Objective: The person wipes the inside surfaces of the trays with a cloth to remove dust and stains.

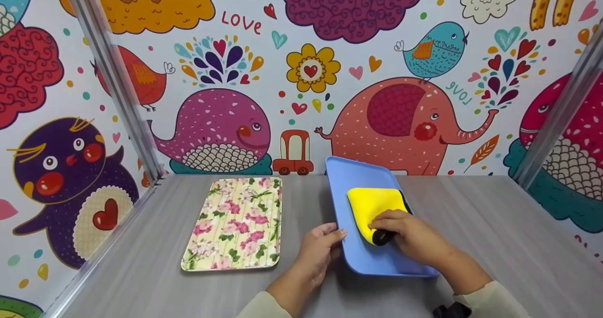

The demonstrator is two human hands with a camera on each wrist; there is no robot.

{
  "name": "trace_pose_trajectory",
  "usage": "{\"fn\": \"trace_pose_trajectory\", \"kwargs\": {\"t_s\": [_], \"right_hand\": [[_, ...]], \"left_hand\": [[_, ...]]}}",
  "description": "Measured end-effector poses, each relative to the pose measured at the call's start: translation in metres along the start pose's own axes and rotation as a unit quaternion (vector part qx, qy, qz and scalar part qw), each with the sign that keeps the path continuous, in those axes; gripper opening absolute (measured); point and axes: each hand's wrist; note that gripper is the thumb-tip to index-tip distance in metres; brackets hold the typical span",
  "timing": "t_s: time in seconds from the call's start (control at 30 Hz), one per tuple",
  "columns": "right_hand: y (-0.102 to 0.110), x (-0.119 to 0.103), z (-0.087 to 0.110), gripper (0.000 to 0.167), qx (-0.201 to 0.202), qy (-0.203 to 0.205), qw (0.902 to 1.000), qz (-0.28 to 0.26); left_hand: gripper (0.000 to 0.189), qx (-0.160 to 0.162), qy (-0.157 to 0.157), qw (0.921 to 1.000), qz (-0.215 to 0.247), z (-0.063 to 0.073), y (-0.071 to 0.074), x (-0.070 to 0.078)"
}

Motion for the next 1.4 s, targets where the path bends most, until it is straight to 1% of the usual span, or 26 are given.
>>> {"fn": "trace_pose_trajectory", "kwargs": {"t_s": [0.2,0.47,0.73,0.9,1.17,1.4], "right_hand": [[0.001,0.005,0.002,0.049,0.019,-0.001,0.9998,0.004],[-0.001,0.012,0.007,0.048,0.02,-0.043,0.9989,-0.005],[0.0,0.01,0.008,0.048,0.022,-0.063,0.9977,0.011],[0.0,0.006,0.007,0.043,0.022,-0.061,0.9975,0.028],[0.002,-0.002,0.004,0.043,-0.002,-0.067,0.9976,0.019],[0.002,-0.008,0.004,0.041,-0.008,-0.047,0.9987,0.019]], "left_hand": [[0.039,0.004,-0.006,1.0,-0.005,0.002,0.0,0.001],[0.038,0.001,-0.008,1.0,-0.005,0.002,-0.001,0.0],[0.037,0.0,-0.008,1.0,-0.005,0.001,0.0,-0.001],[0.037,0.006,-0.01,0.9999,0.006,0.0,-0.001,-0.002],[0.037,0.01,-0.008,0.9999,0.002,0.0,0.001,-0.002],[0.038,0.009,-0.01,0.9999,0.004,0.0,0.001,-0.003]]}}
Point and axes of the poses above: each hand's wrist, its own z-axis away from the middle knuckle, its own y-axis out of the back of the hand, x = y × z, and after that the axes turned 8 degrees about x, right-handed
